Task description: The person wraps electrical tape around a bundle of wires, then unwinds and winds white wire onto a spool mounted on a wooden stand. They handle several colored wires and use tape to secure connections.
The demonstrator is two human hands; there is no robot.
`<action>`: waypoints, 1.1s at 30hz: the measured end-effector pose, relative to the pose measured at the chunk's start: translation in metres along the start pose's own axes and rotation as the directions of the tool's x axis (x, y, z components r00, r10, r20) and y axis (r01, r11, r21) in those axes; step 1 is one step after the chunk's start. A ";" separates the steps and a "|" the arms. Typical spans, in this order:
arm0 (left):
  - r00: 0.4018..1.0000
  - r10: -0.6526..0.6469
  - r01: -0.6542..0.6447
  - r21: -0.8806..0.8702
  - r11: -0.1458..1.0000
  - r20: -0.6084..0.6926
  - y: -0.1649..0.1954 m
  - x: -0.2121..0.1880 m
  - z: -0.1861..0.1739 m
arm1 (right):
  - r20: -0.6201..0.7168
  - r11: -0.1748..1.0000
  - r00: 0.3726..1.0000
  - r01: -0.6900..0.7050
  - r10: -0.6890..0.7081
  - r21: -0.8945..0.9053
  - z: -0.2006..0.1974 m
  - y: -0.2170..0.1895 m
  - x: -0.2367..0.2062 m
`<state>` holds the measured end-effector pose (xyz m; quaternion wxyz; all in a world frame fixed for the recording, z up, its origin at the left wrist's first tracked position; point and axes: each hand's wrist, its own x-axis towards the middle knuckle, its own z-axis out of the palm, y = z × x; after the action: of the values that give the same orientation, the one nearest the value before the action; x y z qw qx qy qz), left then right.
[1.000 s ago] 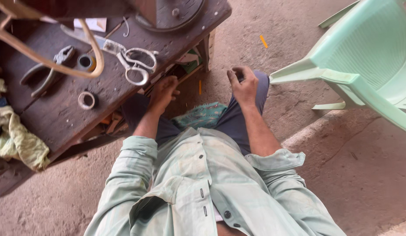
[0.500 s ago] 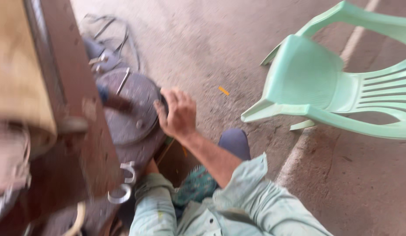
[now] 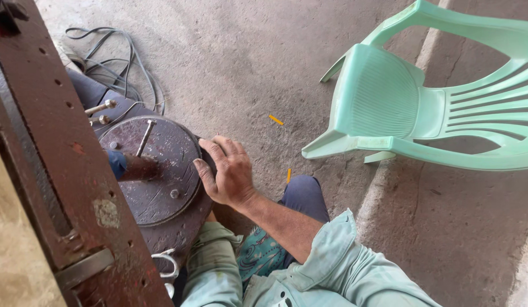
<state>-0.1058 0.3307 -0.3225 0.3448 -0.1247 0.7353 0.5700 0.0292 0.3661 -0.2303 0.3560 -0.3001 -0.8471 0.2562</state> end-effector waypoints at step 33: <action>0.774 0.111 -0.588 0.642 0.492 0.623 -0.137 -0.226 -0.165 | 0.032 0.999 0.999 -0.029 0.031 -0.045 -0.046 -0.069 0.021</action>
<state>0.0777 0.0875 -0.2603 0.4117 0.3596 0.8026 0.2387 0.0295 0.3426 -0.1480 0.3314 -0.3166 -0.8537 0.2473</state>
